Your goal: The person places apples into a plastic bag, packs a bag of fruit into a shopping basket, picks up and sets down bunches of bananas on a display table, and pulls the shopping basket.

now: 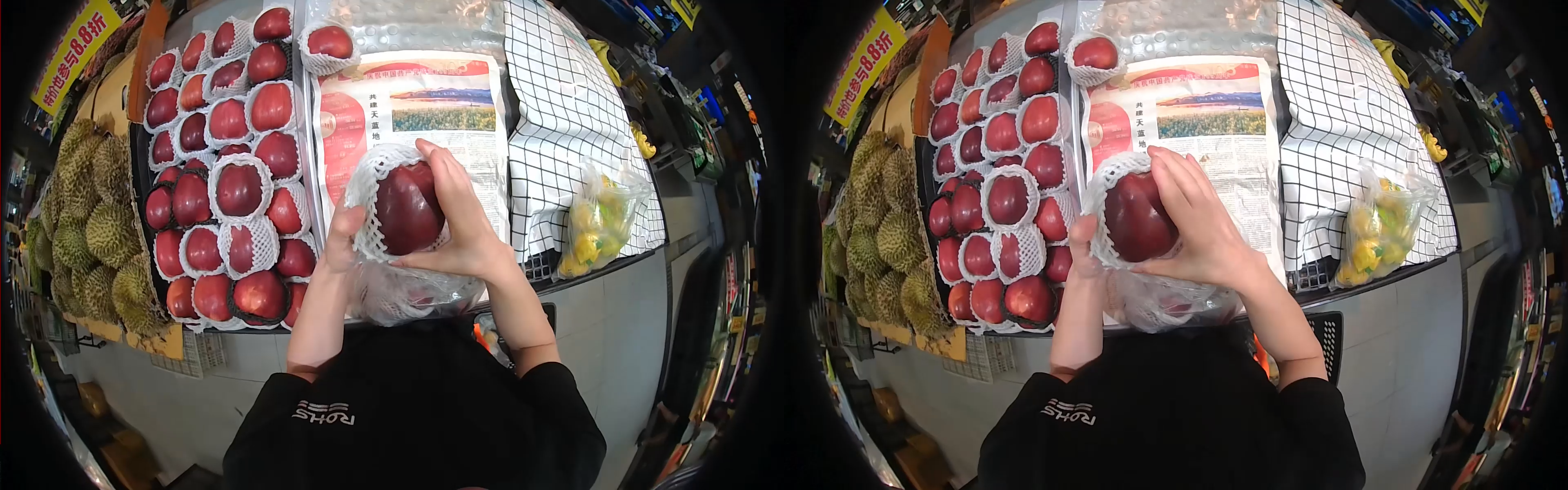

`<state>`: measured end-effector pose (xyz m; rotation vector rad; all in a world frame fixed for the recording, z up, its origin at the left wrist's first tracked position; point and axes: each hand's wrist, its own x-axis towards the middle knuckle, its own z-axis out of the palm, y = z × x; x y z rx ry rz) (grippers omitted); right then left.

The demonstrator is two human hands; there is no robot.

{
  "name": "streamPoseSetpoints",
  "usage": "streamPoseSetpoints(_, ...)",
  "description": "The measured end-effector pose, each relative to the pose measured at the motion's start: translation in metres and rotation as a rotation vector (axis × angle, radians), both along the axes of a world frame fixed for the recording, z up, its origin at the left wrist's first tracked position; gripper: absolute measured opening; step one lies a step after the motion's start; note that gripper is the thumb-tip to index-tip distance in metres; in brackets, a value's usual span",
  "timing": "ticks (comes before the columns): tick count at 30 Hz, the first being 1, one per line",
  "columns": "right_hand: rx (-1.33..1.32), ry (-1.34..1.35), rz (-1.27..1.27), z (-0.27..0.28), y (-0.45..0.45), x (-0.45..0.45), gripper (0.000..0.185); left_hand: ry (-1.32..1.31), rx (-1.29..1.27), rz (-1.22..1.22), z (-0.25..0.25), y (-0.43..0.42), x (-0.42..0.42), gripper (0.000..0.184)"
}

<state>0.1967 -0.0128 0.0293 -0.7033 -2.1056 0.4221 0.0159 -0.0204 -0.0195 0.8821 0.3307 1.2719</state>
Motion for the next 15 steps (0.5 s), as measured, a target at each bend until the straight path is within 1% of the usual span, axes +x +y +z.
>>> streamPoseSetpoints(2, 0.062, -0.108, -0.025, -0.002, 0.0, 0.001, 0.124, 0.057, 0.031, -0.004, 0.001, 0.0, -0.001, 0.087)
streamPoseSetpoints(4, 0.03, -0.077, -0.037, 0.001, -0.002, 0.003, 0.122, 0.143, 0.05, 0.089, 0.0, 0.001, 0.0, 0.091)
streamPoseSetpoints(5, 0.007, -0.048, -0.042, 0.003, -0.002, 0.005, 0.119, 0.174, 0.118, 0.105, 0.001, 0.002, 0.001, 0.09)
streamPoseSetpoints(6, 0.003, -0.045, -0.055, 0.004, -0.002, 0.007, 0.119, 0.177, 0.116, 0.091, 0.003, 0.0, 0.003, 0.09)
streamPoseSetpoints(8, -0.115, 0.157, -0.129, 0.005, -0.002, 0.013, 0.11, 0.264, 0.164, 0.155, 0.01, -0.002, 0.007, 0.088)
streamPoseSetpoints(9, -0.225, 0.281, -0.185, 0.001, -0.002, 0.017, 0.107, 0.161, 0.185, 0.065, 0.015, -0.002, 0.004, 0.071)
streamPoseSetpoints(10, -0.436, 0.58, -0.101, -0.002, 0.0, 0.019, 0.099, 0.158, 0.184, 0.058, 0.017, -0.001, 0.0, 0.071)
streamPoseSetpoints(12, -0.651, 0.837, -0.02, 0.003, 0.006, 0.035, 0.087, 0.62, 0.325, 0.137, 0.021, 0.006, -0.006, 0.056)
streamPoseSetpoints(13, -0.703, 0.903, 0.018, 0.001, 0.005, 0.042, 0.083, 0.626, 0.281, 0.203, 0.023, 0.009, -0.004, 0.048)
streamPoseSetpoints(14, -0.755, 0.966, 0.06, -0.001, 0.005, 0.05, 0.08, 0.624, 0.282, 0.202, 0.029, 0.014, -0.004, 0.048)
streamPoseSetpoints(15, -0.768, 0.928, 0.088, -0.001, 0.001, 0.054, 0.08, 0.796, 0.364, 0.195, 0.035, 0.022, -0.007, 0.05)
